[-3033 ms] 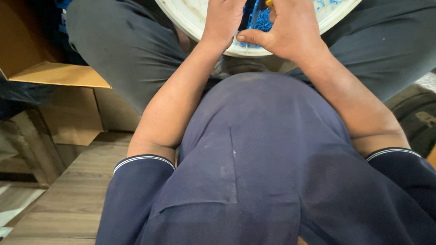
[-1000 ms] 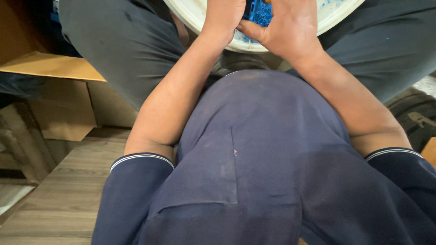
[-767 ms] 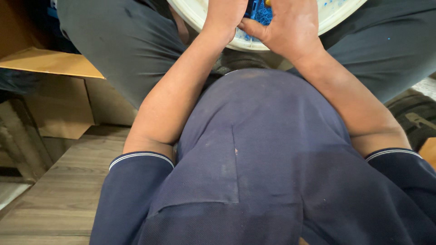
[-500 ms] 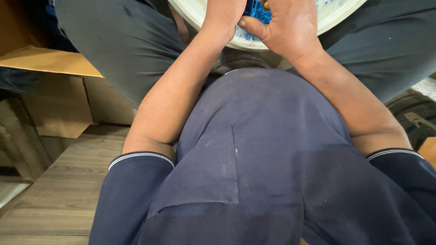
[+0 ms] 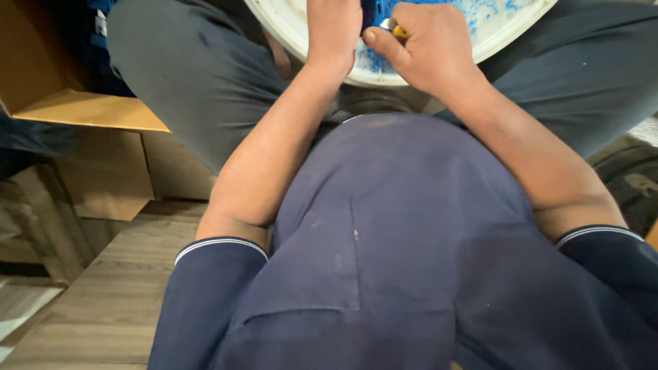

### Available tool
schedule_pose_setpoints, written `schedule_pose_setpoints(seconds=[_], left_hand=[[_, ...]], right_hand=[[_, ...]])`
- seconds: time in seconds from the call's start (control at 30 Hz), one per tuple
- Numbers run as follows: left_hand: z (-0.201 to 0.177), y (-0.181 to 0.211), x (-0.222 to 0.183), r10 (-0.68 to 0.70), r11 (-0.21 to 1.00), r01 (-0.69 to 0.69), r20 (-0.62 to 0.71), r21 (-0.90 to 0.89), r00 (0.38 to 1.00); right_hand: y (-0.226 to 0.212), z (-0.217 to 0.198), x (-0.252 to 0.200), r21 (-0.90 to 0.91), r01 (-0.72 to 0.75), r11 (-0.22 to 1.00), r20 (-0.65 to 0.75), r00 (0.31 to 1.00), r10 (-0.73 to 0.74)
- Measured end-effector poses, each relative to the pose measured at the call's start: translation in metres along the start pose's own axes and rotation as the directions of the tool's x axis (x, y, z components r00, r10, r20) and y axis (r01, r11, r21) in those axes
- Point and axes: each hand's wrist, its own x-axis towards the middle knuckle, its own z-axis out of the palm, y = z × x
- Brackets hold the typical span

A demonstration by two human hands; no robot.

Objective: The person uses a small scraping tool to remove excess plastic material from blue molded components, working over a container of plastic shavings.

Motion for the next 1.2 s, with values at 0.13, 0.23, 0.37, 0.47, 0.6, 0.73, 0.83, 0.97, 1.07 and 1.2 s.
schedule_pose_setpoints(seconds=[0.13, 0.23, 0.37, 0.47, 0.6, 0.73, 0.83, 0.97, 1.07, 1.2], left_hand=[[-0.007, 0.017, 0.0, 0.053, 0.987, -0.069, -0.107, -0.145, 0.993], [-0.014, 0.044, -0.009, -0.19, 0.818, 0.216, 0.104, -0.533, 0.976], [-0.01, 0.073, -0.009, -0.214, 0.55, 0.264, 0.172, -0.792, 0.962], [-0.014, 0.081, -0.012, -0.116, 0.763, 0.182, 0.145, -0.62, 0.983], [-0.017, 0.074, -0.014, 0.029, 0.973, -0.005, 0.104, -0.233, 0.994], [-0.019, 0.064, -0.014, 0.303, 0.947, -0.31, 0.088, 0.082, 0.949], [-0.019, 0.061, -0.014, 0.353, 0.931, -0.359, 0.09, 0.069, 0.931], [-0.014, 0.055, -0.014, 0.051, 0.947, -0.015, 0.103, -0.322, 0.993], [-0.015, 0.052, -0.013, 0.151, 0.952, -0.119, 0.093, -0.282, 0.984], [-0.012, 0.051, -0.013, 0.088, 0.891, -0.036, 0.093, -0.452, 0.992]], right_hand=[[-0.001, -0.005, 0.002, 0.254, -0.1, 0.962, -0.022, 0.994, 0.109], [0.0, -0.008, 0.003, 0.261, -0.108, 0.959, -0.03, 0.992, 0.12], [0.004, -0.004, 0.005, 0.195, -0.07, 0.978, -0.063, 0.995, 0.083], [0.006, -0.004, 0.005, 0.192, -0.065, 0.979, -0.058, 0.995, 0.078], [0.008, -0.003, 0.006, 0.15, -0.02, 0.988, -0.063, 0.998, 0.03], [0.006, -0.005, 0.005, 0.178, -0.038, 0.983, -0.086, 0.995, 0.054], [0.005, -0.006, 0.004, 0.125, -0.085, 0.988, -0.069, 0.993, 0.095], [0.006, -0.004, 0.004, 0.121, -0.017, 0.992, -0.089, 0.996, 0.028], [0.007, -0.003, 0.004, 0.101, -0.059, 0.993, -0.056, 0.996, 0.065], [0.006, -0.001, 0.003, 0.115, -0.047, 0.992, -0.055, 0.997, 0.054]])
